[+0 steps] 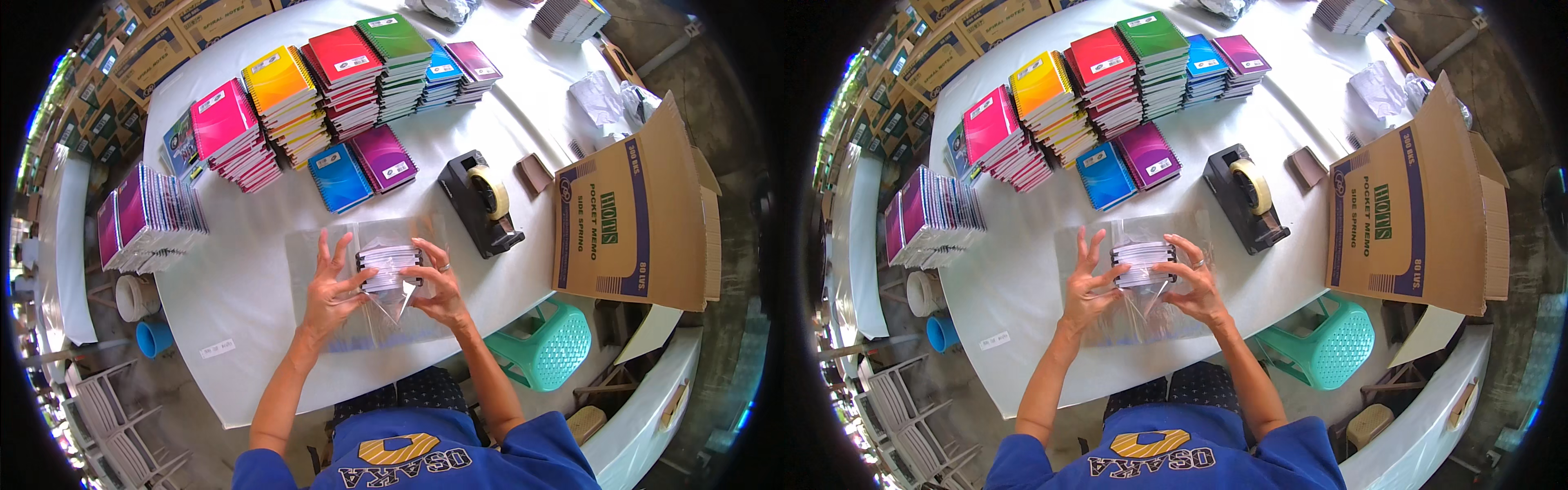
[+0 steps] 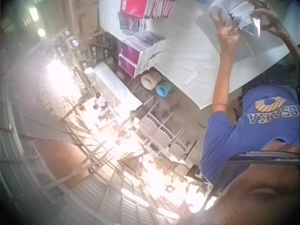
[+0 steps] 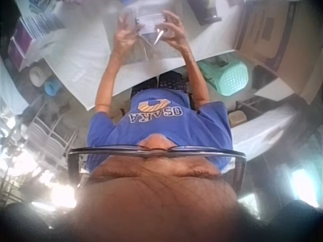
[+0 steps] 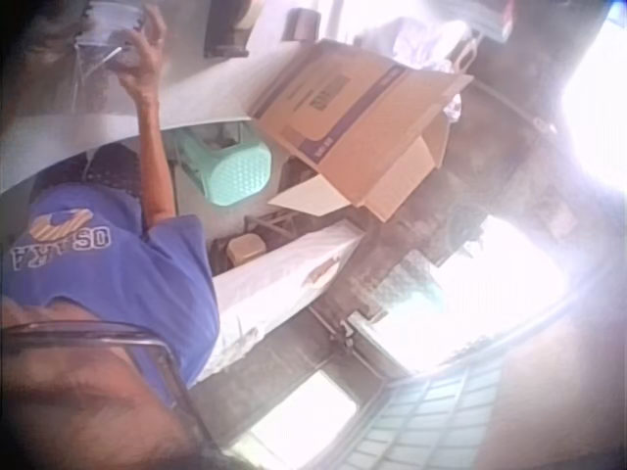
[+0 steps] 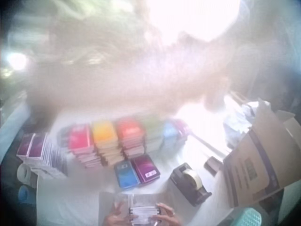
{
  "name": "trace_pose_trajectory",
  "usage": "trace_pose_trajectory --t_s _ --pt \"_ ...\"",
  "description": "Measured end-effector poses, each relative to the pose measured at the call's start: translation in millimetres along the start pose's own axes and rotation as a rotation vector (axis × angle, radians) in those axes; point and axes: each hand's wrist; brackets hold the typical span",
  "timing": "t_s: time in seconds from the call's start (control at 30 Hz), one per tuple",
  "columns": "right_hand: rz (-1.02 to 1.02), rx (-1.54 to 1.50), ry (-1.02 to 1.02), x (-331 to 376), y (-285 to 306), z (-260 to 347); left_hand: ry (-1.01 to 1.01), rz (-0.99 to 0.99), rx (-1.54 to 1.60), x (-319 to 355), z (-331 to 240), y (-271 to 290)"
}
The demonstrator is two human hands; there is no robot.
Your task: The person places a notebook on a plastic sheet, folds the sheet around it, and secures it with tape. The person then stacks the packaged notebooks and repeats the process with additional notebooks of various colors.
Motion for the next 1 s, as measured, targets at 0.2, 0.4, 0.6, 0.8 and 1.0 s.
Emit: trace_pose_trajectory --t_s 0.2,0.4,0.6,0.8,1.0 --pt "-0.087 0.097 0.014 -10.0 -10.6 17.2 -0.152 0.004 -0.354 -13.5 -14.6 6.9" --pt "-0.077 0.127 -0.019 -21.6 -5.8 28.7 -0.218 -0.024 -0.485 -21.3 -23.0 10.1" --pt "-0.024 0.183 -0.101 -39.6 5.5 32.9 -0.198 0.047 -0.388 -38.1 -15.9 12.4" --pt "-0.005 -0.097 -0.431 -62.4 13.8 33.2 0.166 0.089 0.211 -61.4 -13.2 11.6" --pt "0.011 -0.437 -0.631 -64.4 14.9 28.2 0.443 0.649 0.655 -76.7 7.4 15.6"
Point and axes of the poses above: each hand's wrist, its own x-axis away from the middle knuckle, its own y-axis out of the back of the hand, z = x × y, and after that the axes turned 10 degrees about -x, right-handed
